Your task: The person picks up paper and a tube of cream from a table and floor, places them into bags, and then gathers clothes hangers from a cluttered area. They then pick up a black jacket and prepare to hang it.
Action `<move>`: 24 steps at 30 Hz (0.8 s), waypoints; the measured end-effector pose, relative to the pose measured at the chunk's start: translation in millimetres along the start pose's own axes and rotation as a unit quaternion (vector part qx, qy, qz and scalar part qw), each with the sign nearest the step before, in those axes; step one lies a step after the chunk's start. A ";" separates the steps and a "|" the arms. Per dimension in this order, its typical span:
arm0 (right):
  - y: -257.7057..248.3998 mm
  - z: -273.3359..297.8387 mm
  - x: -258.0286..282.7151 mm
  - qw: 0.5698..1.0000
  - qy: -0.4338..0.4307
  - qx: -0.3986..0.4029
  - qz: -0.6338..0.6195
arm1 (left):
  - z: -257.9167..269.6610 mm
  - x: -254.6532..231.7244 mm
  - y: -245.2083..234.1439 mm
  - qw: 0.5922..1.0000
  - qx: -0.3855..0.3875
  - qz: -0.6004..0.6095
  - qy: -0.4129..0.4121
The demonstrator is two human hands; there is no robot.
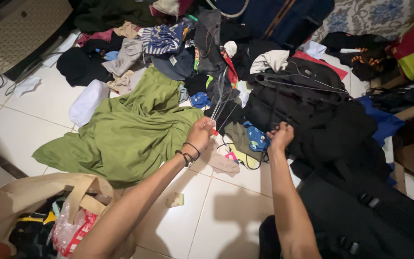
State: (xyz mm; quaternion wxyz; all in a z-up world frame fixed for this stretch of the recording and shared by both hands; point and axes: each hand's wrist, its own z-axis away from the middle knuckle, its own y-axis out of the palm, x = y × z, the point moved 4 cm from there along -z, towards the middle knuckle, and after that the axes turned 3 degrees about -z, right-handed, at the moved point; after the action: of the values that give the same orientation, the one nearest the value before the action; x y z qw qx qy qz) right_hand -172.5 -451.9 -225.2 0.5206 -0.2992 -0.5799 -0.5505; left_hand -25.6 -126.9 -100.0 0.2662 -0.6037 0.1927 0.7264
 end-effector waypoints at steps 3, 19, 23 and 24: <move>8.6 17.4 29.9 0.996 -0.078 -0.017 -0.037 | -1.0 -2.3 -0.9 1.000 -0.008 0.020 0.007; 70.5 142.0 179.1 0.987 -0.060 0.001 -0.148 | -8.2 -13.8 -15.2 0.998 -0.017 0.052 0.012; 78.3 145.9 193.4 0.990 -0.006 0.055 -0.130 | -15.0 -10.5 -19.6 0.996 -0.029 0.029 0.075; 78.9 146.9 192.6 0.990 -0.002 0.077 -0.115 | -18.4 -9.9 -20.9 0.996 -0.031 0.033 0.071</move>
State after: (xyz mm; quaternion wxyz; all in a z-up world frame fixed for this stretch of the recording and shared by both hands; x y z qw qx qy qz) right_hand -193.9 -338.9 2.2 0.4745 -0.1905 -0.6522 -0.5597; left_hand 2.9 -123.1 -93.1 0.2088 -0.6546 0.2083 0.6960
